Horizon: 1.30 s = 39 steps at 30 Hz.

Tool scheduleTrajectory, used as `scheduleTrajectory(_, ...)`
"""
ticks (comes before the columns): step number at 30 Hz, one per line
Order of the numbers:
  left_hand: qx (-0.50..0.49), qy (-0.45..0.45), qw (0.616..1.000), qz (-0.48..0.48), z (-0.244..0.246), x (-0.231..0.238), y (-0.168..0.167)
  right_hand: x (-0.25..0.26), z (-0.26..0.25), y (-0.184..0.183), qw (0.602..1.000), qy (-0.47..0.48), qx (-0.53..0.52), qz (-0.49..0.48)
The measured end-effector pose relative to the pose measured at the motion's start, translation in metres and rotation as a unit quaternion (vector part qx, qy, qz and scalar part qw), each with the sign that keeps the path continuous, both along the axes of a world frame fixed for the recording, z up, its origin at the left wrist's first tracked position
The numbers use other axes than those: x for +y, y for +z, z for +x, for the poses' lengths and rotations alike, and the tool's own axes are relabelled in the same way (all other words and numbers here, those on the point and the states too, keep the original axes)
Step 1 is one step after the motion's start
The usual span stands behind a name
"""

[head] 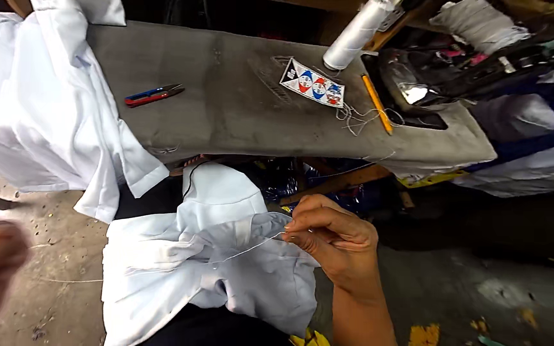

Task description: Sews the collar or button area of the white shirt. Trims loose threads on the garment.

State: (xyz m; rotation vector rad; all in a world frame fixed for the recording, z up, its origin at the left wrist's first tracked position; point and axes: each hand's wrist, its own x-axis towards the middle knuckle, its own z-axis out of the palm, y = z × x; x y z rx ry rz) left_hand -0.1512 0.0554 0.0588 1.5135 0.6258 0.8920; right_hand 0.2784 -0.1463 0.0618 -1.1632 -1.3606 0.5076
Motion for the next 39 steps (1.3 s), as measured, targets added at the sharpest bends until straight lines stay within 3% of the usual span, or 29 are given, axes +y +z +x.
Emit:
scheduleTrajectory(2,-0.009,-0.071,0.997,0.038,0.058,-0.018,0.009,0.01,-0.007,0.004,1.0,0.014,-0.02,0.004)
scheduleTrajectory(5,-0.011,-0.186,0.982,-0.005,0.135,-0.048,0.018,0.025,-0.021,0.015,0.996,0.038,-0.086,0.014)
scheduleTrajectory(8,-0.031,-0.268,0.961,-0.056,0.173,-0.059,0.015,0.033,-0.032,0.022,0.986,0.054,-0.151,0.035)
scheduleTrajectory(15,-0.052,-0.261,0.963,-0.036,0.176,-0.055,0.01,0.034,-0.036,0.028,0.975,0.092,-0.202,0.021)
scheduleTrajectory(22,-0.074,-0.249,0.962,-0.088,0.171,-0.052,0.004,0.034,-0.03,0.014,0.99,0.095,-0.105,-0.022)
scheduleTrajectory(34,-0.105,-0.236,0.953,-0.157,0.181,-0.055,0.007,0.051,-0.057,0.009,0.992,0.096,0.084,0.008)
scheduleTrajectory(39,-0.122,-0.307,0.91,-0.251,0.177,-0.049,0.014,0.059,-0.045,0.011,0.987,0.09,0.132,0.016)
